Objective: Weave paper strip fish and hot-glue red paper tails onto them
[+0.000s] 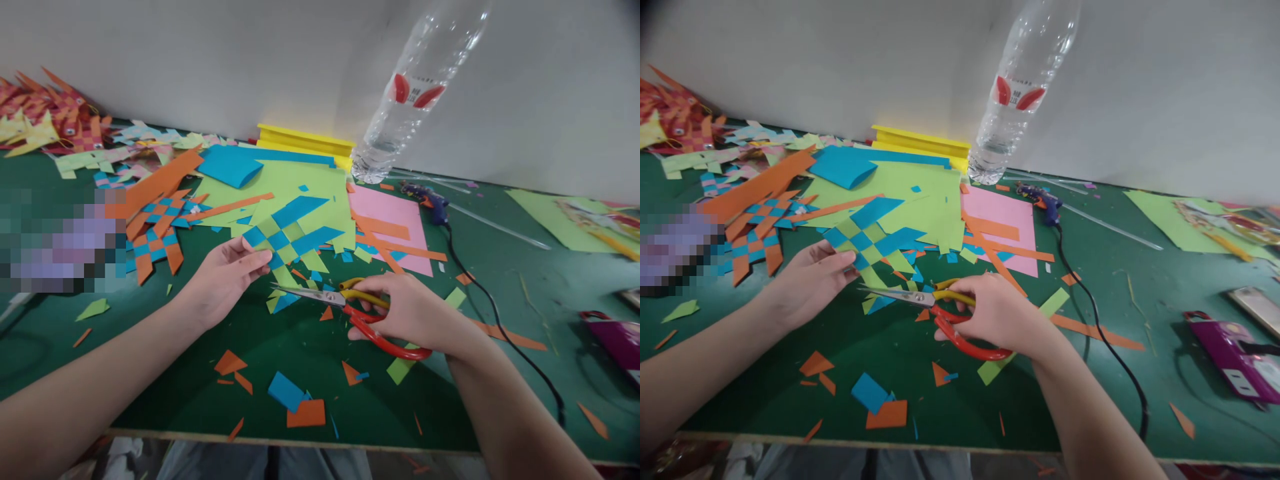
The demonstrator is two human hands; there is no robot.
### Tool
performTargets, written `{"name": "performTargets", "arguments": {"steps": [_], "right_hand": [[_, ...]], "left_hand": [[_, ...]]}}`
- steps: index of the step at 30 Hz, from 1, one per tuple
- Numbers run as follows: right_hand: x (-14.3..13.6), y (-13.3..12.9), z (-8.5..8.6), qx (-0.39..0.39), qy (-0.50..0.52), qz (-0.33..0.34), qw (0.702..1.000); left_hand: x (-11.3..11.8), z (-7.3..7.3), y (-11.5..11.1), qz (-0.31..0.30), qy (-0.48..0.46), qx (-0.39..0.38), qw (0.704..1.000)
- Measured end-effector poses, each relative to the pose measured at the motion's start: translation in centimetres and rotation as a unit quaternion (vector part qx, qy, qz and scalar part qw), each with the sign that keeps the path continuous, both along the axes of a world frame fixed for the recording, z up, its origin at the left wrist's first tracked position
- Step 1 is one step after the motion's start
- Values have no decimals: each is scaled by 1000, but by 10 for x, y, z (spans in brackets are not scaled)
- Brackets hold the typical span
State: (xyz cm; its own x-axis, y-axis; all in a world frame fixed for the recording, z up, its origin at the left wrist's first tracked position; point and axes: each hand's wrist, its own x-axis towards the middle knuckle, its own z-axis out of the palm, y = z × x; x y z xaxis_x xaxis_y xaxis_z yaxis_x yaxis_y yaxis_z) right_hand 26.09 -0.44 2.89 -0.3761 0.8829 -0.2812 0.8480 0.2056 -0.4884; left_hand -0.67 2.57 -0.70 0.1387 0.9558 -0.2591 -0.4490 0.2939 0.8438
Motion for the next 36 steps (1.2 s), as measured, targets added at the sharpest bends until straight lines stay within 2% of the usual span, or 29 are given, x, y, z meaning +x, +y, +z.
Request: {"name": "performTargets", "arguments": {"steps": [8,12,14,16,18,20,23,26,31,36], "right_hand": [[1,-1,-1,19,-13,41,999],[4,-2,2,40,10,30,999],[7,-1,4,50,32,-13,998],[9,2,4,72,64,-85,992],[12,7,1,116,80,-172,975],[15,13,-3,172,42,-240,955],[19,20,-10,235,-84,-272,929],[22,24,-16,233,-160,-267,921],[24,22,-24,238,-181,-233,925],[26,21,-30,223,-176,-253,925]], "left_hand": [[-3,-4,3,18,4,8,1000],[-6,-9,7,38,43,-2,998],[-7,-9,7,45,76,4,996],[-7,-8,7,44,108,25,993],[-8,-8,6,38,142,47,988],[-9,-9,6,34,183,61,981],[-11,-9,5,13,242,73,968],[-11,-5,3,-33,274,95,956],[-8,4,-2,-95,324,129,933],[-6,3,-4,-134,334,153,921]]}}
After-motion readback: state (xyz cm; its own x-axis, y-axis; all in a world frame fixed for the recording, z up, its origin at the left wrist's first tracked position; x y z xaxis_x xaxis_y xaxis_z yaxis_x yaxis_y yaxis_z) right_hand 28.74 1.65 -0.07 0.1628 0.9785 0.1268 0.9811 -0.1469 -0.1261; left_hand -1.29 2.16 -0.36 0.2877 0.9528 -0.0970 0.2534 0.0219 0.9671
